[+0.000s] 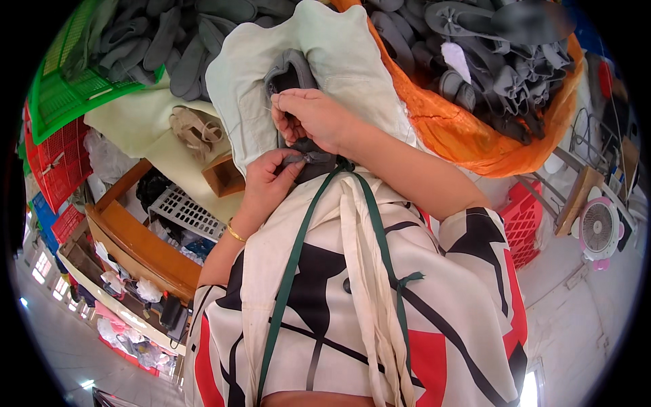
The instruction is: The person is sewing grey slip-on shoes by hand using a needle and thread. They repeatedly pick up shoes from a green basket, stitch the upper part of the shoe, and place the finished item into an orange basket. The task is performed continuously in a factory setting.
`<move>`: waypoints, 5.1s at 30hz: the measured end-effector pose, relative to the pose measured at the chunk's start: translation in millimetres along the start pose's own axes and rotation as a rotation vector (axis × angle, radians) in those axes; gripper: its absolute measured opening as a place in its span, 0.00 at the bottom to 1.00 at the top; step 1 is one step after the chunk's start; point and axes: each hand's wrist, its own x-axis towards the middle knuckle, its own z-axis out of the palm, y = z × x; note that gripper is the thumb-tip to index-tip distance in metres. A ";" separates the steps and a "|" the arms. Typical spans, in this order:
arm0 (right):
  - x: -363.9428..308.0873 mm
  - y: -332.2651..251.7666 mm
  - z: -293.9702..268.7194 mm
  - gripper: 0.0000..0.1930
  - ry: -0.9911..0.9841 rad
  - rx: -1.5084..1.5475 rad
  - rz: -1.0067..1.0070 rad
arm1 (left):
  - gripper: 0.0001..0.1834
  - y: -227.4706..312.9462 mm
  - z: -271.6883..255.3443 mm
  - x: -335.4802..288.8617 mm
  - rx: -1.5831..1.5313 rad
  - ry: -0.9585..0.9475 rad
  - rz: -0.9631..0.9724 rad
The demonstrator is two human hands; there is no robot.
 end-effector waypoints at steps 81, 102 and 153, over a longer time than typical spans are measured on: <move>34.2 -41.4 56.7 0.13 -0.001 -1.295 -0.744 | 0.12 7.2 -93.1 32.7 0.035 0.450 0.130; 38.1 -27.6 43.1 0.10 -0.046 -1.460 -0.652 | 0.09 -1.8 -89.6 39.0 0.057 0.401 0.145; -124.7 -41.1 -82.6 0.11 0.644 -1.367 -0.422 | 0.20 38.0 -85.9 35.0 0.411 0.378 0.238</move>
